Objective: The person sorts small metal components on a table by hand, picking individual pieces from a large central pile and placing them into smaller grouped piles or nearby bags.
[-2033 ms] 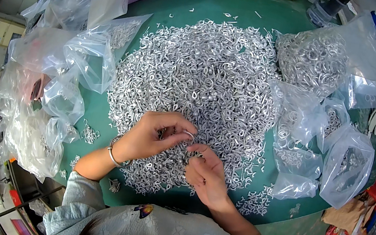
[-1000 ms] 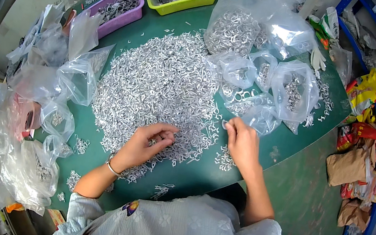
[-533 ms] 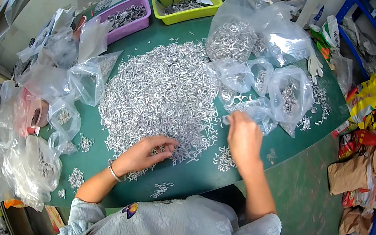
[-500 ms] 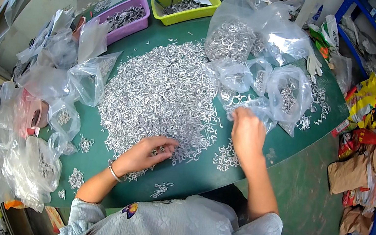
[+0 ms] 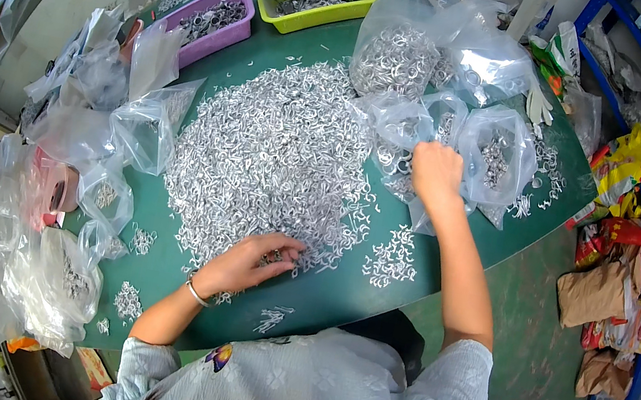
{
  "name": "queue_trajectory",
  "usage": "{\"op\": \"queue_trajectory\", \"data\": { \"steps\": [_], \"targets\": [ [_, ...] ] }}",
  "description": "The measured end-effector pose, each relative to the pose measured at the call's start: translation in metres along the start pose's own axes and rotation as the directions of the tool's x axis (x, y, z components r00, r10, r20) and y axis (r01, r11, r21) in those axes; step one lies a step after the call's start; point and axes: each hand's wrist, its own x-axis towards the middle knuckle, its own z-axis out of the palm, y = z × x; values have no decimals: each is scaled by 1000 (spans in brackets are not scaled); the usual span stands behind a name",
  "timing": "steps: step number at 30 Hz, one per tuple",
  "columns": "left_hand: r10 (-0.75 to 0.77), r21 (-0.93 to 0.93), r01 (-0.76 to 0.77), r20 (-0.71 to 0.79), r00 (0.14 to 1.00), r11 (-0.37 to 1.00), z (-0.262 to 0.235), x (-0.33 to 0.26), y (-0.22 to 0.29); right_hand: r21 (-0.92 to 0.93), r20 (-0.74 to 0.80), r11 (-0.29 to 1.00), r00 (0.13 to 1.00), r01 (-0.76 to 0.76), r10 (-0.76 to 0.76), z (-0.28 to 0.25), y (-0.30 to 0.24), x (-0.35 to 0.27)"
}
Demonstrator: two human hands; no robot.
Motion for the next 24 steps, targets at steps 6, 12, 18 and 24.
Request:
{"op": "queue_trajectory", "data": {
  "steps": [6,12,18,24],
  "targets": [
    [-18,-24,19,24,1000,1000,-3,6,0,83,23,983,986,-165,164,15,15,10],
    [6,-41,-5,24,1000,999,-2,7,-7,210,115,954,975,-211,190,5,20,11],
    [-6,-52,6,17,1000,999,-3,7,-10,327,113,929,983,-174,145,5,28,9],
    [39,-56,-39,-14,999,998,0,8,-19,30,110,983,978,-180,176,8,16,17]
  ]
}}
